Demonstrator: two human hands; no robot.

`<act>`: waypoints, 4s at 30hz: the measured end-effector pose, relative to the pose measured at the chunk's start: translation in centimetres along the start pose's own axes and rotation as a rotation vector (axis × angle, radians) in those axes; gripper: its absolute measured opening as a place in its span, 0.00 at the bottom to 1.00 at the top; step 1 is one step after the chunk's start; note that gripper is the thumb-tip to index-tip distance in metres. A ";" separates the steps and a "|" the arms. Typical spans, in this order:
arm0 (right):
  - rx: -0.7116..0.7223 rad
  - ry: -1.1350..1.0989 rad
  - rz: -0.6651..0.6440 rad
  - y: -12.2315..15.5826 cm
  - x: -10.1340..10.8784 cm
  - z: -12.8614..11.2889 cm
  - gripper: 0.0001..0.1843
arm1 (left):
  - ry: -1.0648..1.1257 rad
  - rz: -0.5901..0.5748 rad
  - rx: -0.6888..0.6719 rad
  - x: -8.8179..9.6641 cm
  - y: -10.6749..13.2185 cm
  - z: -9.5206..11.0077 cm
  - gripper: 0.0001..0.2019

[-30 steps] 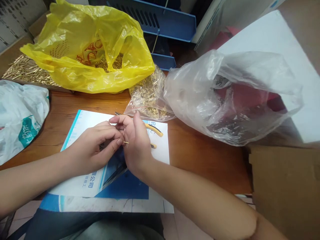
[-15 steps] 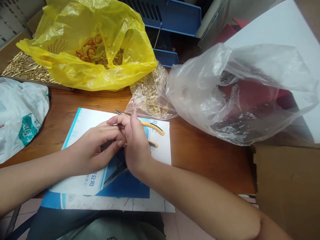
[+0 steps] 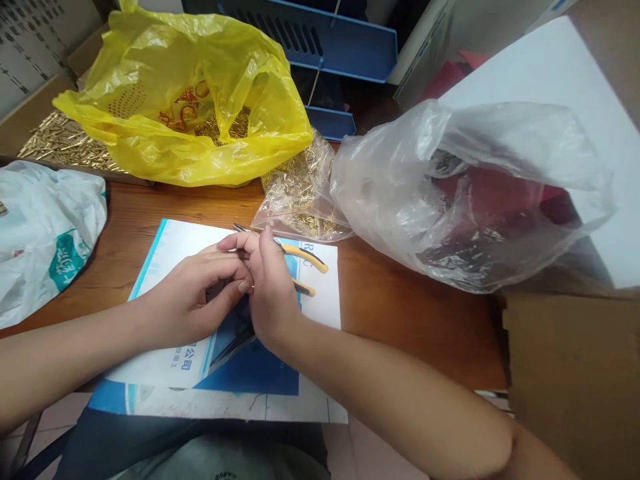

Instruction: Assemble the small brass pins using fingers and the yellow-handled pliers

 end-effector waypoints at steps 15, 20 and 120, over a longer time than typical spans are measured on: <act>-0.066 0.472 -0.643 -0.2 3.2 -3.9 0.15 | 0.542 -0.443 0.182 4.7 -0.6 -2.8 0.12; 0.022 0.509 -0.669 -0.2 3.0 -3.2 0.14 | 0.582 -0.461 0.136 4.5 -0.6 -3.1 0.12; 0.183 0.639 -0.385 -2.6 2.3 -3.8 0.16 | 0.461 -0.056 0.283 4.5 -0.4 -2.7 0.19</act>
Point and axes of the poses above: each hand's wrist, its own y-axis away from the middle knuckle, its own x-axis out of the back of the hand, z = x × y, the point moved 1 cm from there along -y, towards the middle knuckle, and after that the axes turned 4 degrees about -y, right-handed, at the moved point
